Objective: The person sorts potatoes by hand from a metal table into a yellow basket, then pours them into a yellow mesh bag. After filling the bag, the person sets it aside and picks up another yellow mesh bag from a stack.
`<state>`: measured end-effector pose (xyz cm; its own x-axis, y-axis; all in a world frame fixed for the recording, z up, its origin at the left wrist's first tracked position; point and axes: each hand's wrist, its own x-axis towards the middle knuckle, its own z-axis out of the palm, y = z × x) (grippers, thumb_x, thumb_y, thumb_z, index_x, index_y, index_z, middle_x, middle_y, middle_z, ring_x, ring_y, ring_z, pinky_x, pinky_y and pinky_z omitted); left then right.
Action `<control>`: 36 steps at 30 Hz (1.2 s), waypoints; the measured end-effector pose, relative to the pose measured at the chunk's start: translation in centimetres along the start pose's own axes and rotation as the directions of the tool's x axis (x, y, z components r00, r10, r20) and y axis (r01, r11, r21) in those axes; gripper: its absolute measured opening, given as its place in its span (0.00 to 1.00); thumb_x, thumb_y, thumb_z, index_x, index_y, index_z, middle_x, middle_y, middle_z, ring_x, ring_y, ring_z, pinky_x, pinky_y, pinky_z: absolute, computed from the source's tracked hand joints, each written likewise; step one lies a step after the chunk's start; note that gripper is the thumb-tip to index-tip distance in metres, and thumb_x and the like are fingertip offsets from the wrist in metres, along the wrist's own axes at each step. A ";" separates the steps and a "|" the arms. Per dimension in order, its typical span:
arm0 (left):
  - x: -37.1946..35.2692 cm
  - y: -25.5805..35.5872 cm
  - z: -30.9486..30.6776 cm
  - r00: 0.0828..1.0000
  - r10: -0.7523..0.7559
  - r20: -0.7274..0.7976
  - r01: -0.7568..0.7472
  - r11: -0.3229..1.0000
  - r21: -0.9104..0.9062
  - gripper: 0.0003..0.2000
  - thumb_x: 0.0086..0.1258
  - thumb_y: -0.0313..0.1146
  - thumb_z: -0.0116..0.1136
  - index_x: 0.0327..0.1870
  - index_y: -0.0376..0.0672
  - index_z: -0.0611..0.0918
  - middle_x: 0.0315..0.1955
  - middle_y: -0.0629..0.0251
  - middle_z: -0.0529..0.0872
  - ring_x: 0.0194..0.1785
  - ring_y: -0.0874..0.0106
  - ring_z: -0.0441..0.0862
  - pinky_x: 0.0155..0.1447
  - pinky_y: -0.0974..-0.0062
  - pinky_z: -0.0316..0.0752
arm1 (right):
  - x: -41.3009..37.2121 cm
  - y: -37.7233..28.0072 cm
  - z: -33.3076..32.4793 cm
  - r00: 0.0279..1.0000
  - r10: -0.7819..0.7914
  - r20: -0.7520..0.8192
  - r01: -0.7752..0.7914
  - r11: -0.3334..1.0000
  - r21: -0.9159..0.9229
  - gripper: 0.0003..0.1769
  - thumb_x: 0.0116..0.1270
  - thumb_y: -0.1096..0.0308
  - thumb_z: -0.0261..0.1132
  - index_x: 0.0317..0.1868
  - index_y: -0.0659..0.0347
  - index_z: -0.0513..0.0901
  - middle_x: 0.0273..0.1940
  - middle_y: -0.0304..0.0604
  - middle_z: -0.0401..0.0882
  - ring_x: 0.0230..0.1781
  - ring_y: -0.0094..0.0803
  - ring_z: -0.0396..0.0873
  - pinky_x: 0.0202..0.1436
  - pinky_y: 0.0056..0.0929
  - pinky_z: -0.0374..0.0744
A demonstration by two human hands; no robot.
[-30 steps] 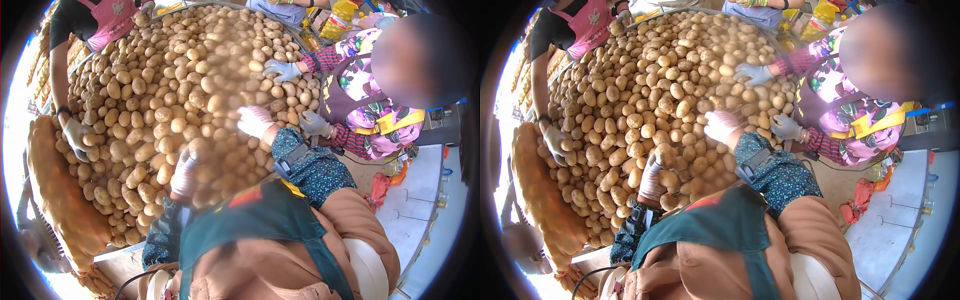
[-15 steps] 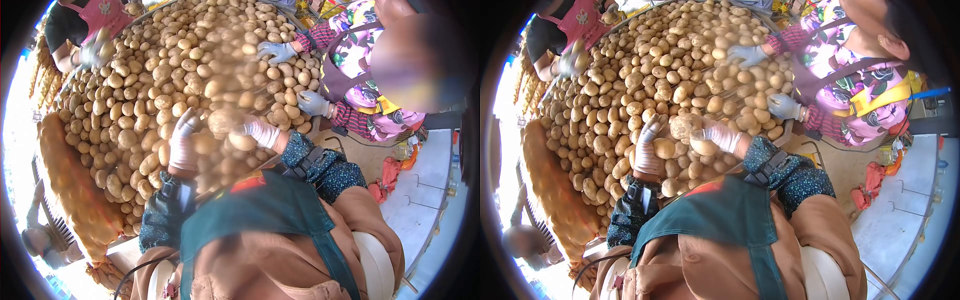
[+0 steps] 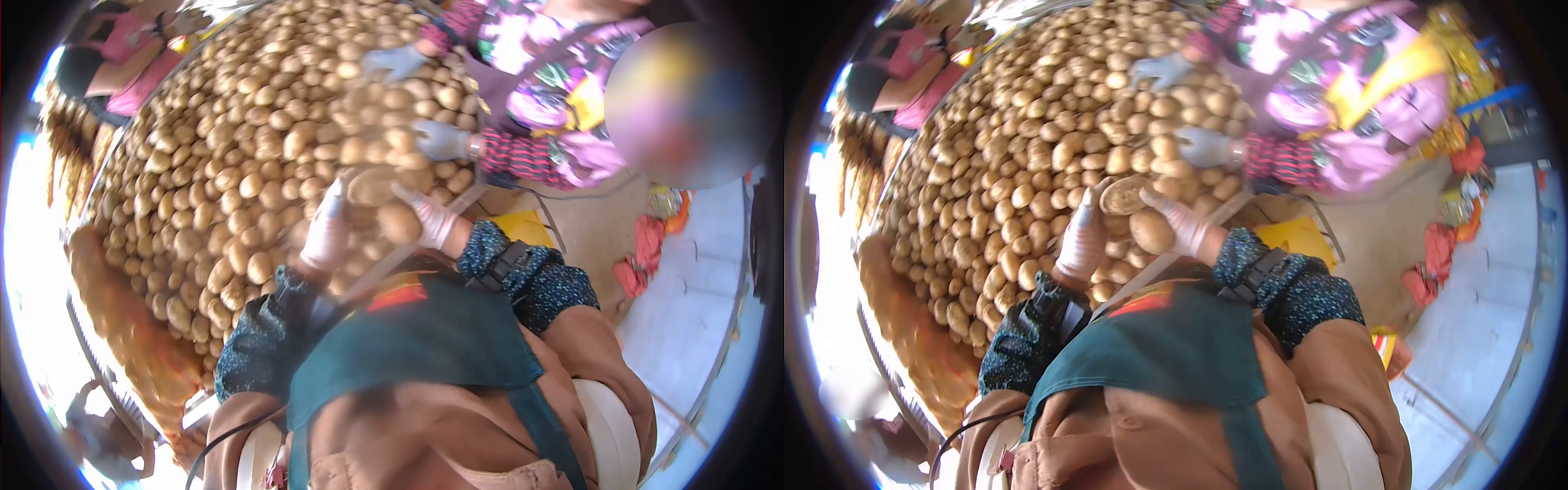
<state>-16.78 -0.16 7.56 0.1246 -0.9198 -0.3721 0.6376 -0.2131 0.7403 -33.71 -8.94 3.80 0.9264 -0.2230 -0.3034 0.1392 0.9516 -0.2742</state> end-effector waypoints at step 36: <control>-2.3 2.5 -12.7 0.867 0.443 -0.227 0.485 -0.650 0.585 0.27 0.65 0.38 0.63 0.66 0.42 0.78 0.50 0.54 0.86 0.64 0.54 0.75 0.71 0.47 0.61 | -2.5 -4.1 -1.9 0.855 -0.357 0.375 0.166 -0.498 -0.851 0.16 0.67 0.69 0.66 0.55 0.59 0.83 0.47 0.53 0.84 0.48 0.52 0.84 0.52 0.42 0.83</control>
<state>-5.85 5.61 3.15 0.5630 -0.8175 -0.1218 -0.7988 -0.5003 -0.3341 -37.25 -12.67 3.92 0.8742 -0.4506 0.1809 -0.2133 -0.6910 -0.6907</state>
